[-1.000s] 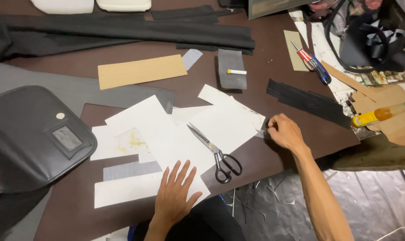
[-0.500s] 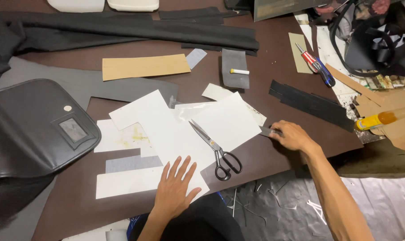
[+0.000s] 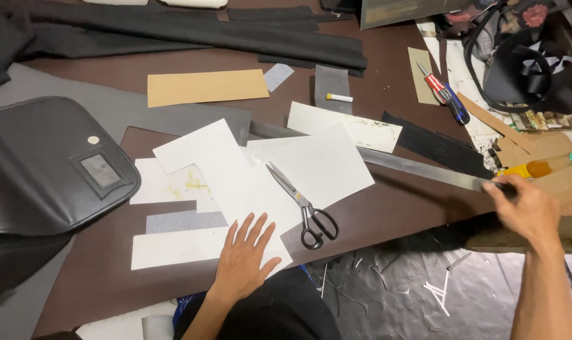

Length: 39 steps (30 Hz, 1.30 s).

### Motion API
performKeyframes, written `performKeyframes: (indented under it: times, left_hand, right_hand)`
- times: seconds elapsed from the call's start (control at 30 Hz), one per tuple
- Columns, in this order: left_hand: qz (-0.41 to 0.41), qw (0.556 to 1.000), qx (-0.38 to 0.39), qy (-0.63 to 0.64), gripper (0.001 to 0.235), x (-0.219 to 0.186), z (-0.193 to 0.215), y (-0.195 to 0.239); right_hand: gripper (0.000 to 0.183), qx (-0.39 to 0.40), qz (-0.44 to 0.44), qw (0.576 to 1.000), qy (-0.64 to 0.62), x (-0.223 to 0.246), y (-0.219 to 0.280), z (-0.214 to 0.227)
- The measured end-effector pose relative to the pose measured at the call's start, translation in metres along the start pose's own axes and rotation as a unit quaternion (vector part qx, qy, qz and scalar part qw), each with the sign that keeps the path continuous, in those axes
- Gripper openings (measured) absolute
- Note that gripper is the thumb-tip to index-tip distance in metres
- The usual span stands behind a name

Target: Cutting paper templates with scissors and marking lines on material using a ruler and pencil

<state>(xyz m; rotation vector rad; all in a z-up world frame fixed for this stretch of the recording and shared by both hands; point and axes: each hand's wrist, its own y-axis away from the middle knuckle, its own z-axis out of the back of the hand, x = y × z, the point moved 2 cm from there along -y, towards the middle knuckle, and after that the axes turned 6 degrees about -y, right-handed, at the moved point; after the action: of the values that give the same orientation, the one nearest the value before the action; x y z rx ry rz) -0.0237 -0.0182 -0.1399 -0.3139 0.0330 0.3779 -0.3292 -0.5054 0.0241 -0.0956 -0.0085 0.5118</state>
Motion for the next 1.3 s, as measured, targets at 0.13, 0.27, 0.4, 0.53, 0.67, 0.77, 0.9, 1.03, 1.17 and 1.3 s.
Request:
performKeyframes:
  times: [0.13, 0.27, 0.4, 0.53, 0.67, 0.77, 0.9, 1.03, 1.17, 1.3]
  left_hand:
    - [0.004, 1.0, 0.005, 0.0, 0.075, 0.0, -0.004, 0.001]
    - [0.007, 1.0, 0.011, 0.015, 0.073, 0.001, -0.001, 0.001]
    - [0.008, 1.0, 0.004, 0.011, 0.074, 0.0, -0.002, 0.001]
    - [0.015, 0.998, 0.009, 0.053, 0.073, 0.001, 0.007, -0.007]
    - [0.061, 0.963, 0.026, 0.259, 0.074, 0.009, 0.023, -0.009]
    - [0.076, 0.953, -0.058, 0.288, 0.058, 0.018, 0.038, 0.0]
    - [0.127, 0.948, -0.205, 0.208, 0.021, 0.035, 0.062, 0.028]
    - [0.306, 0.886, -0.282, 0.203, 0.019, 0.075, 0.07, 0.083]
    - [0.537, 0.717, -0.297, 0.33, 0.032, 0.109, 0.073, 0.121]
    - [0.52, 0.803, -0.206, 0.206, 0.046, 0.119, 0.07, 0.121]
  right_hand:
    - [0.017, -0.157, 0.198, 0.957, -0.139, -0.061, 0.018, 0.002]
    - [0.024, -0.164, 0.108, 0.939, -0.283, -0.126, 0.026, -0.021]
    - [0.024, -0.132, 0.063, 0.944, -0.296, -0.151, 0.048, -0.017]
    - [0.025, -0.101, 0.03, 0.945, -0.309, -0.162, 0.074, -0.02]
    - [0.018, -0.065, 0.001, 0.919, -0.388, -0.123, 0.096, -0.064]
    - [0.013, -0.044, -0.02, 0.888, -0.457, -0.044, 0.123, -0.08]
    - [0.016, 0.061, -0.057, 0.889, -0.45, 0.025, 0.147, -0.108]
    - [0.027, 0.114, -0.068, 0.915, -0.381, 0.071, 0.155, -0.103]
    - [0.04, 0.171, -0.114, 0.961, -0.187, 0.101, 0.141, -0.093]
    - [0.049, 0.184, -0.069, 0.978, -0.068, 0.097, 0.107, -0.118]
